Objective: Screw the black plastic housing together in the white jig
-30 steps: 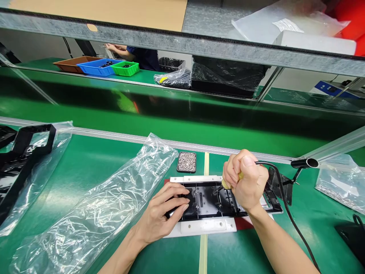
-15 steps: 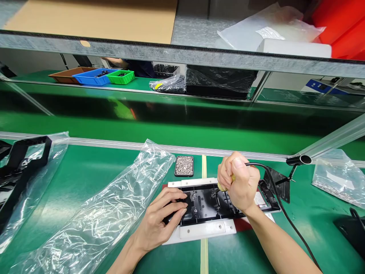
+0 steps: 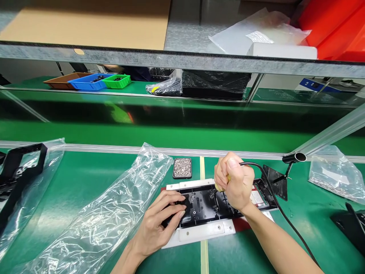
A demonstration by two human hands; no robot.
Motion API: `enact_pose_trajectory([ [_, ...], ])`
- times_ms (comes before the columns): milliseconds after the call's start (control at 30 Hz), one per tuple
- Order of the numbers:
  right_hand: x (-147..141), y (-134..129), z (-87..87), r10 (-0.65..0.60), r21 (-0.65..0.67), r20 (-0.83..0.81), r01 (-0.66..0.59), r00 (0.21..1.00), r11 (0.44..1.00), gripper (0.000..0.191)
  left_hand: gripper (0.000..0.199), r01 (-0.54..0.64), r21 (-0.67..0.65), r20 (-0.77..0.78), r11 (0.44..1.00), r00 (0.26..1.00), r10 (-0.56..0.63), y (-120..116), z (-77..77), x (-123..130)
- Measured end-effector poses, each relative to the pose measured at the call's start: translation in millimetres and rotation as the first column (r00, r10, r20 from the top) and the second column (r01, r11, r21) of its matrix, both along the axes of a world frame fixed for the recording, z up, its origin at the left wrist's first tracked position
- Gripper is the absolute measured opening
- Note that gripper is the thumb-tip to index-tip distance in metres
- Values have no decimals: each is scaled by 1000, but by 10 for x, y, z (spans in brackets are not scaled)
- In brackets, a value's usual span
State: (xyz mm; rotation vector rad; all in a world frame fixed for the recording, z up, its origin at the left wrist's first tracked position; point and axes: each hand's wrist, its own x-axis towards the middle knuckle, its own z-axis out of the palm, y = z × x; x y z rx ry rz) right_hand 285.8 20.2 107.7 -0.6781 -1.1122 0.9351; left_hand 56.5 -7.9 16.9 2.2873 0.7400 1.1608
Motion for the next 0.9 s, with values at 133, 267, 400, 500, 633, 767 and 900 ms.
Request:
enact_pose_trajectory([
  [133, 3, -9, 5, 10, -21, -4, -10, 1000, 1000, 44, 23, -9, -1, -6, 1000, 1000, 9, 1, -6, 0],
  [267, 3, 1, 2, 9, -23, -10, -9, 1000, 1000, 45, 24, -10, 2, -7, 1000, 1000, 10, 5, 7, 7],
  [400, 4, 7, 1, 6, -26, -11, -6, 1000, 1000, 45, 24, -11, 9, -7, 1000, 1000, 11, 4, 15, 13],
  [500, 3, 1, 3, 3, -21, -2, -3, 1000, 1000, 44, 24, -7, 7, -5, 1000, 1000, 7, 3, 12, 12],
  [633, -5, -3, 10, 1, -18, -3, -1, 1000, 1000, 44, 25, -6, 7, -6, 1000, 1000, 6, 4, 14, 10],
  [767, -5, -4, 11, 10, -29, -10, -10, 1000, 1000, 44, 24, -10, 5, -9, 1000, 1000, 10, 6, 17, 11],
  [900, -5, 1, 6, 6, -29, -6, -7, 1000, 1000, 44, 24, -14, 3, -12, 1000, 1000, 14, 6, 7, 6],
])
